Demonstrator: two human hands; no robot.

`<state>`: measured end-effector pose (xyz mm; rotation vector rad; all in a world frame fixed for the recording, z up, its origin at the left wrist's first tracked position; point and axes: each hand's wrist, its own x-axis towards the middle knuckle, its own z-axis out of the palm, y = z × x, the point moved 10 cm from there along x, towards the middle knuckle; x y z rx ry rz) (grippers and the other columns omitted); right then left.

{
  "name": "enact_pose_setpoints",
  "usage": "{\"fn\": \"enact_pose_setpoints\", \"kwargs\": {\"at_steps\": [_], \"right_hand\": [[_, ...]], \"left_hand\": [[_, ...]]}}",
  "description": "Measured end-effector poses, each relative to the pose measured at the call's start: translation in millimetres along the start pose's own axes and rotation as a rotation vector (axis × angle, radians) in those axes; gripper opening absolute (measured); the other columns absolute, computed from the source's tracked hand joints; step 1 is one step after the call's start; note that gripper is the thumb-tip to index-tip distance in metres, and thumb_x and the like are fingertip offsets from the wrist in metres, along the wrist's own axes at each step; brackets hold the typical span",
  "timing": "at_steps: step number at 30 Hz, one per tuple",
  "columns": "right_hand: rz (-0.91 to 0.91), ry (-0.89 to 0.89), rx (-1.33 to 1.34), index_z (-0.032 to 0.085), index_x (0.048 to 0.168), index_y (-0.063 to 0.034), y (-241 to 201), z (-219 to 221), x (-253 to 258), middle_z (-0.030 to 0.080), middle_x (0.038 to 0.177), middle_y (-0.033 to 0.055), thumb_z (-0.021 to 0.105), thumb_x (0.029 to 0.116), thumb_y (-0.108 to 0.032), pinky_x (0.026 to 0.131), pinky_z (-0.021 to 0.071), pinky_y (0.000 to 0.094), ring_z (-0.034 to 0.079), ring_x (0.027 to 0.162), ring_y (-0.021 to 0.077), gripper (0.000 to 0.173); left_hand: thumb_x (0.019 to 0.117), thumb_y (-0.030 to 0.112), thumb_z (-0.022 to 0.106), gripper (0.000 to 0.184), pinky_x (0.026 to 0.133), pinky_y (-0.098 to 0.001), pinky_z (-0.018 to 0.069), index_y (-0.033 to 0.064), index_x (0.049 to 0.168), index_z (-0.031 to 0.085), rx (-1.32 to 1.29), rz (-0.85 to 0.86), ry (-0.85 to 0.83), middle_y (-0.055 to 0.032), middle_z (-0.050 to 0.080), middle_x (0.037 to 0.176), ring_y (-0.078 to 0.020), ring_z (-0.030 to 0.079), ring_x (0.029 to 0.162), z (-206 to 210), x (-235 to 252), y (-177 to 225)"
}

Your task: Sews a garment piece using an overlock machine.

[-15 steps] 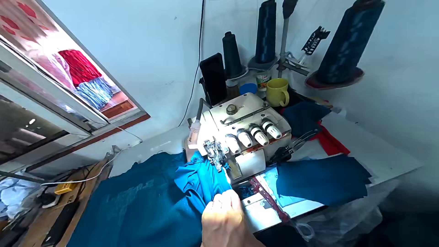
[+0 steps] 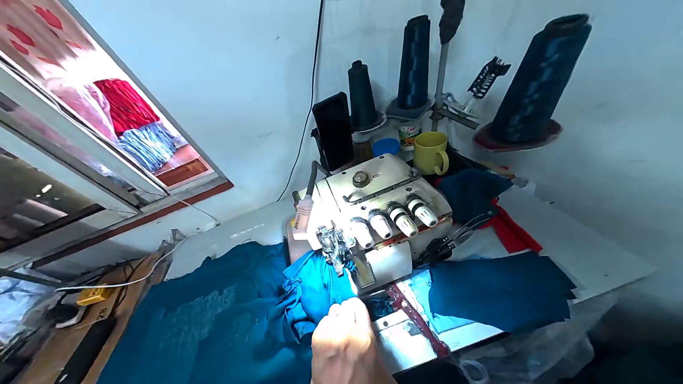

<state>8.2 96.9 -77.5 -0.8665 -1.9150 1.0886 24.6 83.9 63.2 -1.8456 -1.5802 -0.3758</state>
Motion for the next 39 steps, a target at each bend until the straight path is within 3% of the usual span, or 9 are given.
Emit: {"fn": "enact_pose_setpoints", "kwargs": {"at_steps": [5,9,15,20,23,28,32,35,39], "right_hand": [[-0.078,-0.003,0.014,0.073,0.105,0.0071,-11.0,-3.1,2.3,0.074,0.103,0.0218,0.062,0.0908,-0.008,0.093,0.0561,0.0475,0.072,0.101,0.0329,0.024],[-0.155,0.125,0.03,0.075,0.096,0.0041,-7.3,-1.7,0.0,0.075,0.094,0.0171,0.064,0.0896,-0.004,0.085,0.0604,0.0417,0.075,0.09,0.0258,0.015],[-0.177,0.154,0.019,0.075,0.097,0.0044,-9.2,-2.5,0.2,0.076,0.094,0.017,0.064,0.0894,-0.004,0.086,0.0603,0.0402,0.075,0.091,0.0252,0.016],[-0.148,0.49,-0.007,0.065,0.092,0.0058,-19.7,-22.0,-24.8,0.067,0.098,0.0195,0.059,0.0864,0.001,0.089,0.0561,0.0347,0.067,0.097,0.0258,0.01],[-0.124,0.271,0.068,0.065,0.112,0.0122,-44.3,12.5,-38.8,0.062,0.123,0.0336,0.065,0.0914,-0.004,0.103,0.0508,0.0494,0.062,0.12,0.0431,0.026],[-0.162,-0.125,0.178,0.046,0.145,0.0115,-83.8,64.1,27.6,0.048,0.146,0.0341,0.064,0.0965,-0.017,0.116,0.0407,0.05,0.048,0.139,0.042,0.059],[-0.106,-0.397,0.134,0.061,0.124,0.0151,-90.8,75.3,43.0,0.066,0.121,0.0267,0.062,0.094,-0.005,0.103,0.046,0.0334,0.062,0.115,0.0259,0.036],[-0.056,-0.683,-0.054,0.063,0.126,0.0088,-72.4,81.8,12.4,0.065,0.126,0.0266,0.06,0.1008,-0.019,0.109,0.044,0.0491,0.061,0.122,0.0346,0.037],[-0.135,-0.34,0.027,0.075,0.102,0.0024,-60.3,10.0,-1.6,0.074,0.092,0.0167,0.055,0.1003,-0.009,0.077,0.0599,0.0458,0.073,0.079,0.0265,0.023]], "left_hand": [[0.0973,0.02,0.057,0.028,0.069,-0.0396,0.06,0.0064,0.083,0.077,-0.319,-0.096,-0.025,-0.0086,0.073,0.079,-0.0257,0.073,0.077,9.4,9.0,-47.6],[0.1017,0.036,0.053,0.028,0.094,-0.0431,0.0471,0.0174,0.098,0.074,-0.647,-0.186,-0.164,0.0048,0.069,0.101,-0.0165,0.06,0.104,64.0,5.6,-150.5],[0.1061,0.032,0.049,0.033,0.105,-0.031,0.0374,0.012,0.089,0.069,-1.066,0.043,-0.4,0.0039,0.067,0.1,-0.0077,0.056,0.112,82.9,-21.7,-162.3],[0.1071,0.029,0.045,0.037,0.104,-0.0416,0.0439,0.001,0.108,0.069,-0.851,-0.025,-0.614,-0.0138,0.067,0.11,-0.0245,0.059,0.115,97.3,-54.3,-210.8],[0.1032,0.01,0.054,0.024,0.102,-0.0551,0.0486,-0.0041,0.115,0.07,-0.545,0.001,-0.614,-0.0213,0.069,0.116,-0.0404,0.063,0.115,84.0,-62.0,-249.6],[0.0963,0.007,0.061,0.014,0.079,-0.0465,0.059,0.0018,0.089,0.072,-0.376,0.314,-0.377,-0.0129,0.071,0.087,-0.0333,0.07,0.089,-56.7,-38.6,-162.8],[0.0977,-0.007,0.05,0.018,0.11,-0.05,0.0437,-0.0057,0.095,0.068,-0.368,0.52,-0.565,-0.0203,0.072,0.098,-0.0395,0.065,0.115,-101.4,-65.1,-67.6],[0.0996,-0.004,0.05,0.02,0.122,-0.0545,0.0276,-0.0006,0.101,0.07,-0.371,0.542,-0.54,-0.0152,0.074,0.101,-0.0353,0.062,0.125,-73.9,-77.5,-71.8],[0.1005,0.014,0.058,0.011,0.082,-0.0435,0.0526,0.0109,0.096,0.068,-0.375,0.454,-0.376,-0.0057,0.068,0.087,-0.0258,0.067,0.088,-46.3,-78.3,-108.5]]}}
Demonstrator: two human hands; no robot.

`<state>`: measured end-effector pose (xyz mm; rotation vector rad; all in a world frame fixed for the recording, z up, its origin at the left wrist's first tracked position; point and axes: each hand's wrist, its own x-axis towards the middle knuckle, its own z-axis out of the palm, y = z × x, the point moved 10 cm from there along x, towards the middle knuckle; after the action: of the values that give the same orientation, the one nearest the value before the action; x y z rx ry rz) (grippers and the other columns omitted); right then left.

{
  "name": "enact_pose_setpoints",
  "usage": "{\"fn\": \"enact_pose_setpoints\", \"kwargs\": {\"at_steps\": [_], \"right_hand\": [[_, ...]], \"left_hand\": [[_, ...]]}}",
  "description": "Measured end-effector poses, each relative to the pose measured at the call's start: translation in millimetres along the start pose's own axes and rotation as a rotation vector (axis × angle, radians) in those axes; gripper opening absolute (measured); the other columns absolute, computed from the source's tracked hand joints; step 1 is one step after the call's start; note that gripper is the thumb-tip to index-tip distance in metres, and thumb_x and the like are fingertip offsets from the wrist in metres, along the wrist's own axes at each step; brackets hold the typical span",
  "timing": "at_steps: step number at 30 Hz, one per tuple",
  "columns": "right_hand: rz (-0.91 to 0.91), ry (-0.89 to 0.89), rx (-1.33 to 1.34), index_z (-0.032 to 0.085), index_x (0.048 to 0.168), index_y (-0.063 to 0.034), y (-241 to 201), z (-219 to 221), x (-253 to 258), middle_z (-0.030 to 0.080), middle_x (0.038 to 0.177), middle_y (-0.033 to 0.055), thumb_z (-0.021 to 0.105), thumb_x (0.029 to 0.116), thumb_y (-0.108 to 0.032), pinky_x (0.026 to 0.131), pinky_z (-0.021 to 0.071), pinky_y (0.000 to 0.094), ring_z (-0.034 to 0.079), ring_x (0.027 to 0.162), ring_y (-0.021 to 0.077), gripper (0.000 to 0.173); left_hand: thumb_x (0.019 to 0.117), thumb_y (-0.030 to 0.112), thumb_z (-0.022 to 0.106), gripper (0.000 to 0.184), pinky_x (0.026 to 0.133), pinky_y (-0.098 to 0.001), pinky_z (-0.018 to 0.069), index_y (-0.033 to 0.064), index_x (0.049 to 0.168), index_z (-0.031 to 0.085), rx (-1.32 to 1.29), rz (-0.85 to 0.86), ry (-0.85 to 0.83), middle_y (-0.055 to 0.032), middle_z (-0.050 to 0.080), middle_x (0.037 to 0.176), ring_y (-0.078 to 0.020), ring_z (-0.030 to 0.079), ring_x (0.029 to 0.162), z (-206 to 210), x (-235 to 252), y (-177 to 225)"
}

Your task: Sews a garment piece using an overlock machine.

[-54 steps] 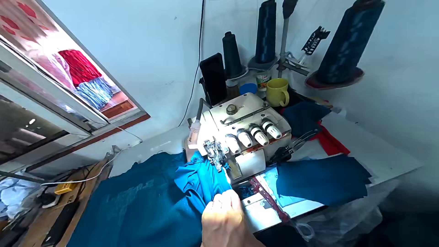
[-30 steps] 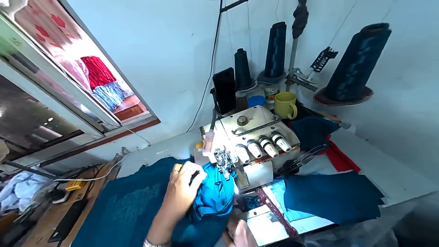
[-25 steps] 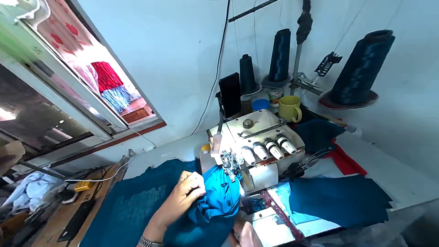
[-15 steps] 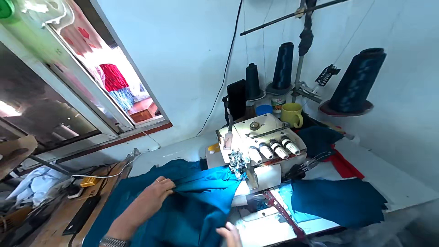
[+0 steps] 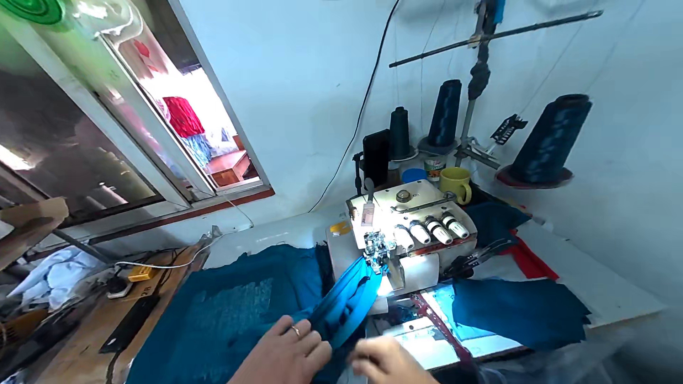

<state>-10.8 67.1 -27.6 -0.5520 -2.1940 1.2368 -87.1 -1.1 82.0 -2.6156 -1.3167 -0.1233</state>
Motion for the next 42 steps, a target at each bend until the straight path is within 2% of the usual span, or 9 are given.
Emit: {"fn": "enact_pose_setpoints", "kwargs": {"at_steps": [3,7,9,13,18,23,34,38,42], "right_hand": [[-0.078,0.549,0.067,0.071,0.111,-0.0022,-17.7,-75.2,-9.7,0.068,0.105,0.008,0.054,0.1026,-0.018,0.059,0.0576,0.0225,0.064,0.069,0.0055,0.025],[0.278,0.258,0.241,0.052,0.146,-0.0071,-6.3,-68.5,37.0,0.065,0.121,0.0115,0.041,0.1106,-0.033,0.059,0.0542,0.0271,0.062,0.066,0.01,0.046],[0.226,0.326,0.295,0.06,0.137,-0.0053,-9.3,-67.6,39.4,0.07,0.106,0.0088,0.04,0.1107,-0.029,0.053,0.0554,0.0266,0.062,0.058,0.0093,0.041],[-0.248,0.574,0.167,0.069,0.1,-0.0025,-47.5,-70.1,4.2,0.066,0.088,0.0025,0.048,0.1074,-0.026,0.053,0.048,0.0185,0.054,0.06,0.0002,0.032],[-0.261,0.262,-0.066,0.068,0.12,-0.0014,-23.3,-18.1,-1.5,0.068,0.105,0.014,0.055,0.106,-0.033,0.071,0.0572,0.0289,0.066,0.079,0.0158,0.037],[-0.251,0.439,-0.242,0.072,0.098,-0.0025,-57.3,-39.7,-33.2,0.066,0.087,0.0102,0.061,0.0992,-0.013,0.069,0.0559,0.0251,0.065,0.076,0.016,0.015],[-0.415,0.521,-0.377,0.072,0.098,-0.007,-94.4,-38.2,-25.7,0.068,0.094,0.0081,0.055,0.1023,-0.013,0.083,0.0545,0.0228,0.066,0.091,0.0181,0.019],[-0.438,0.56,-0.341,0.071,0.112,-0.0037,-84.8,-48.7,-16.4,0.072,0.106,0.0124,0.053,0.1041,-0.013,0.089,0.0571,0.0246,0.07,0.1,0.0174,0.021],[-0.384,0.658,-0.392,0.076,0.109,-0.0054,-50.1,-71.1,-5.6,0.074,0.097,0.006,0.06,0.0992,-0.01,0.08,0.0584,0.0229,0.071,0.086,0.0113,0.02]], "left_hand": [[0.102,0.015,0.057,0.013,0.073,-0.0367,0.056,0.008,0.098,0.066,-0.117,0.014,0.059,-0.0095,0.061,0.091,-0.0269,0.063,0.085,-6.7,3.7,-1.2],[0.1057,0.017,0.052,0.018,0.083,-0.0327,0.0556,0.0055,0.102,0.065,-0.27,0.07,0.14,-0.0122,0.062,0.097,-0.0262,0.064,0.094,-33.3,11.5,7.1],[0.1055,0.019,0.051,0.019,0.084,-0.0331,0.057,0.0062,0.103,0.065,-0.261,0.013,0.191,-0.0112,0.064,0.098,-0.0243,0.066,0.095,-37.1,9.8,-8.2],[0.1026,0.02,0.054,0.018,0.082,-0.0313,0.0573,0.0077,0.1,0.067,-0.233,-0.113,0.224,-0.0083,0.065,0.094,-0.0203,0.067,0.09,-26.4,-5.8,-42.8],[0.1058,0.024,0.051,0.022,0.087,-0.026,0.0545,0.009,0.101,0.066,-0.268,-0.104,0.226,-0.0059,0.065,0.096,-0.0164,0.065,0.094,-24.3,-9.5,-43.8],[0.1025,0.024,0.052,0.025,0.078,-0.0411,0.0534,0.0093,0.1,0.072,-0.086,-0.096,0.223,-0.008,0.065,0.089,-0.026,0.065,0.085,-23.9,-11.2,-29.2],[0.1008,0.014,0.057,0.022,0.087,-0.0549,0.044,0.0026,0.105,0.075,-0.205,-0.456,0.201,-0.0168,0.067,0.09,-0.0343,0.065,0.088,-32.8,-22.9,-1.7],[0.104,0.019,0.058,0.027,0.094,-0.0455,0.0375,-0.0028,0.097,0.073,-0.518,-0.323,0.212,-0.0172,0.064,0.081,-0.0284,0.058,0.084,-42.2,-28.9,9.6],[0.107,0.022,0.052,0.033,0.098,-0.0389,0.0363,-0.003,0.095,0.07,-0.62,-0.283,0.249,-0.0141,0.064,0.082,-0.0203,0.058,0.087,-44.6,-29.8,2.5]]}}
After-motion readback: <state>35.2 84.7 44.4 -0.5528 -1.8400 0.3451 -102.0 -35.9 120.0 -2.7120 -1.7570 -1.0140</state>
